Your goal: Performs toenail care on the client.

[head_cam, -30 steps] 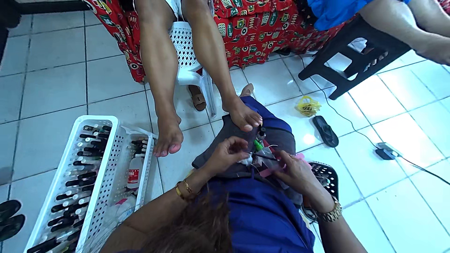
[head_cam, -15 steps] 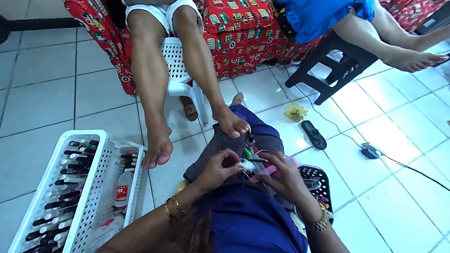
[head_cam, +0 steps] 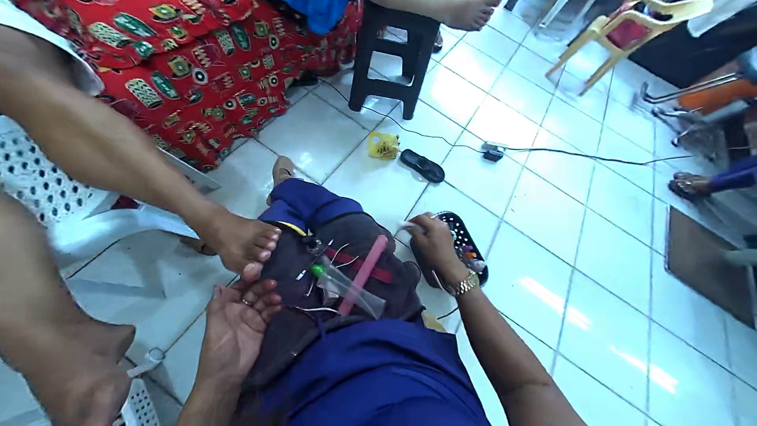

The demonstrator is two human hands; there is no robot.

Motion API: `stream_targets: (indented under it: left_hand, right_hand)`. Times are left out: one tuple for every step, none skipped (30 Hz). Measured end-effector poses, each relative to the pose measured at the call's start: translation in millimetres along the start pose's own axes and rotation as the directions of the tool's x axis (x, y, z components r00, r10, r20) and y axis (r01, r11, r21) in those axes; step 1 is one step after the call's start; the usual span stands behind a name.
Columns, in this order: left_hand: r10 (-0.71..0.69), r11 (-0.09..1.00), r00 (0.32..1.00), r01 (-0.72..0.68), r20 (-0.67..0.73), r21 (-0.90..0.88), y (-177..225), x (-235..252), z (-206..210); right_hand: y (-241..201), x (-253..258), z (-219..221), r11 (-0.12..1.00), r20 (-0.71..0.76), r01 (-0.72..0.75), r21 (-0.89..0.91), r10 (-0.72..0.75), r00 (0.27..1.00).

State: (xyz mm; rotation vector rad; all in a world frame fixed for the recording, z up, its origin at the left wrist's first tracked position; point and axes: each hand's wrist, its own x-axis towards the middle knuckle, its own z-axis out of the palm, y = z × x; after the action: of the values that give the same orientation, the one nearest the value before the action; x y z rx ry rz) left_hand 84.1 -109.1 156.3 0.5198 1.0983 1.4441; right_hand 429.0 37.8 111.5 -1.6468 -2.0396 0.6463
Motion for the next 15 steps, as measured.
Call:
stream_targets:
  left_hand:
    - [-0.022, 0.999, 0.999, 0.021, -0.023, -0.027, 2.8, 4.2, 2.7]
    - [-0.038, 0.998, 0.998, 0.036, -0.047, -0.046, 4.8, 8.5, 5.2]
    - [-0.052, 0.997, 0.996, 0.047, -0.073, -0.067, 6.3, 12.3, 8.0]
    - [-0.07, 0.995, 0.993, 0.062, -0.098, -0.085, 7.4, 15.8, 11.2]
    - [-0.09, 0.991, 0.987, 0.076, -0.133, -0.108, 8.6, 18.8, 15.6]
    - [-0.112, 0.987, 0.979, 0.09, -0.17, -0.132, 10.0, 20.9, 19.9]
    - [-0.134, 0.982, 0.969, 0.102, -0.207, -0.157, 11.0, 22.2, 22.8]
    - [-0.152, 0.977, 0.959, 0.11, -0.238, -0.18, 11.4, 23.0, 24.5]
    - [-0.157, 0.975, 0.952, 0.108, -0.263, -0.193, 10.8, 23.2, 25.3]
    - [-0.159, 0.974, 0.949, 0.105, -0.273, -0.203, 10.0, 23.0, 25.1]
    - [-0.163, 0.971, 0.95, 0.106, -0.268, -0.214, 9.4, 22.9, 24.1]
    - [-0.168, 0.968, 0.952, 0.109, -0.258, -0.227, 8.7, 23.0, 23.2]
    - [-0.175, 0.964, 0.952, 0.115, -0.25, -0.239, 7.9, 23.2, 22.7]
    - [-0.179, 0.961, 0.955, 0.119, -0.236, -0.25, 7.0, 23.0, 21.7]
    - [-0.176, 0.96, 0.959, 0.117, -0.224, -0.255, 6.9, 22.4, 20.3]
  right_hand:
    - [22.3, 5.3, -6.2, 0.988, 0.045, -0.141, -0.065, 0.144, 0.989]
    - [42.6, 11.1, -10.7, 0.957, 0.078, -0.264, -0.116, 0.274, 0.959]
    - [61.9, 15.8, -13.1, 0.919, 0.101, -0.363, -0.156, 0.38, 0.919]
    - [77.1, 18.6, -15.5, 0.882, 0.108, -0.434, -0.185, 0.457, 0.883]
    - [86.5, 19.7, -19.2, 0.856, 0.108, -0.479, -0.193, 0.504, 0.857]
    - [89.6, 19.4, -22.8, 0.855, 0.092, -0.493, -0.163, 0.511, 0.855]
    - [88.2, 19.1, -24.6, 0.87, 0.07, -0.481, -0.108, 0.49, 0.869]
    - [83.3, 19.4, -24.0, 0.893, 0.048, -0.448, -0.05, 0.45, 0.892]
    - [75.0, 19.3, -21.1, 0.919, 0.027, -0.395, 0.004, 0.395, 0.918]
    - [63.8, 19.3, -16.3, 0.944, 0.007, -0.326, 0.044, 0.326, 0.945]
    - [48.7, 19.4, -11.3, 0.965, -0.002, -0.253, 0.07, 0.254, 0.967]
    - [31.6, 19.4, -6.9, 0.98, -0.006, -0.179, 0.09, 0.18, 0.984]
    - [14.4, 19.2, -3.5, 0.989, -0.002, -0.109, 0.103, 0.11, 0.994]
    - [-1.3, 19.3, 0.9, 0.993, -0.002, -0.032, 0.116, 0.032, 0.999]
    - [-14.7, 20.0, 6.4, 0.99, -0.005, 0.048, 0.135, -0.047, 0.999]
